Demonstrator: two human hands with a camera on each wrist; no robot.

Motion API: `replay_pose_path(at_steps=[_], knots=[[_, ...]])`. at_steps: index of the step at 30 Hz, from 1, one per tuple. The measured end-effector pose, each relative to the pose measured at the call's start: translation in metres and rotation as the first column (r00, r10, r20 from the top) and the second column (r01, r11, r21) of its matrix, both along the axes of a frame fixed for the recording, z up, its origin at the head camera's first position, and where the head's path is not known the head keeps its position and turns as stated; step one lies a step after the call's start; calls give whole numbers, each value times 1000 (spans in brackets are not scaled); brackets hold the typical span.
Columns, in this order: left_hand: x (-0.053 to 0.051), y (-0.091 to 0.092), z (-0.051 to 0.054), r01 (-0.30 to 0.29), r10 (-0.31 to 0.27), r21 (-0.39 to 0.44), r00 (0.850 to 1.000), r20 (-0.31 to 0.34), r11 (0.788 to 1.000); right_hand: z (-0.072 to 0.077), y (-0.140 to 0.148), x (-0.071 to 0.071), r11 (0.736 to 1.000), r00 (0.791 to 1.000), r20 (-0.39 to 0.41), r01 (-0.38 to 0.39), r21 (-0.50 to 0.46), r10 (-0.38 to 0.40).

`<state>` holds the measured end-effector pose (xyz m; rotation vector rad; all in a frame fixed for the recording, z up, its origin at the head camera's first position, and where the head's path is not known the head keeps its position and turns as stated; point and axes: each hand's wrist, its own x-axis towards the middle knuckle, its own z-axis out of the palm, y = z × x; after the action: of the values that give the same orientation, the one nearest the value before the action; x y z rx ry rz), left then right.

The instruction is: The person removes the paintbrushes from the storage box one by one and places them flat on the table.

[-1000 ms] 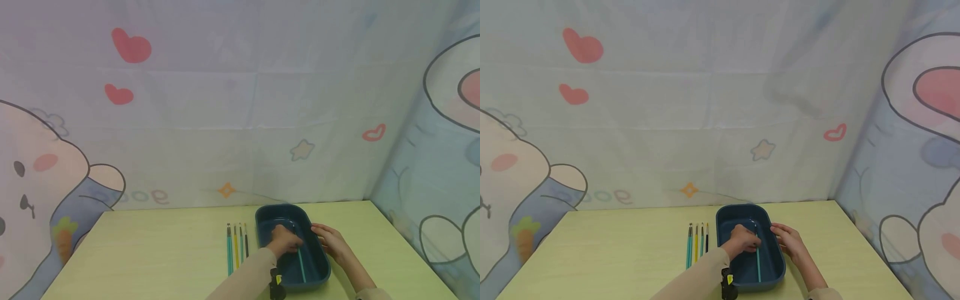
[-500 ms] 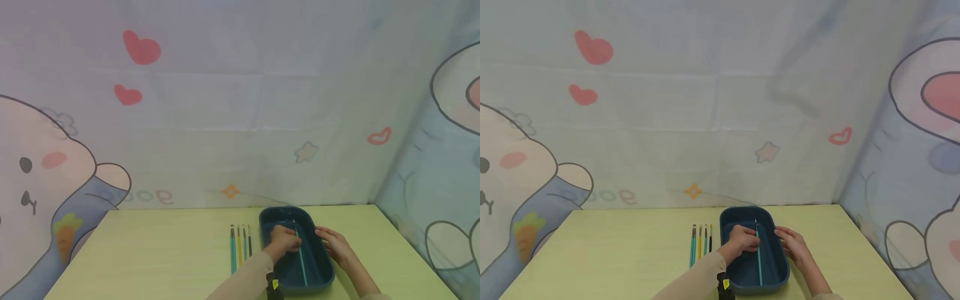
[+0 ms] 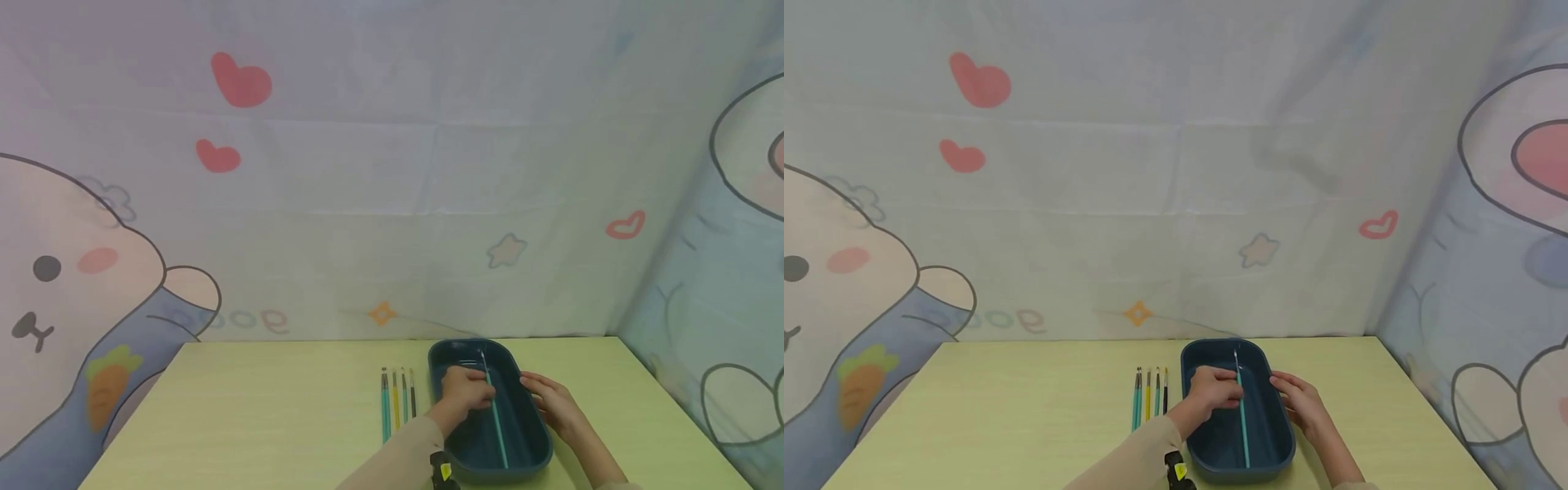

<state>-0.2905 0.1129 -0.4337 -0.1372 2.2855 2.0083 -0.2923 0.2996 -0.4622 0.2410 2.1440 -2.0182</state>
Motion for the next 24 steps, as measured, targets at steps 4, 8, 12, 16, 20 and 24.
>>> replay_pose_path(at_steps=[4, 8, 12, 16, 20, 24], knots=[[1, -4, 1, -1, 2, 35, 1000, -24, 999, 0, 0, 0, 1000, 1000, 2, 0, 14, 0], [3, -10, 2, 12, -8, 90, 999, -44, 996, 1, -2, 2, 999, 1000, 8, 1, 41, -1], [4, -15, 3, 35, -27, 158, 998, -54, 987, 1, -2, 3, 999, 1000, 9, 1, 45, -1], [5, -18, 5, 44, -36, 181, 998, -48, 983, 0, -1, 3, 999, 1000, 7, 2, 37, -3], [7, -21, 8, 46, -39, 184, 998, -40, 982, -1, -1, 2, 1000, 1000, 7, 6, 28, -7], [9, -23, 12, 51, -42, 188, 998, -52, 981, 0, -1, 0, 1000, 1000, -4, 2, 17, -2]])
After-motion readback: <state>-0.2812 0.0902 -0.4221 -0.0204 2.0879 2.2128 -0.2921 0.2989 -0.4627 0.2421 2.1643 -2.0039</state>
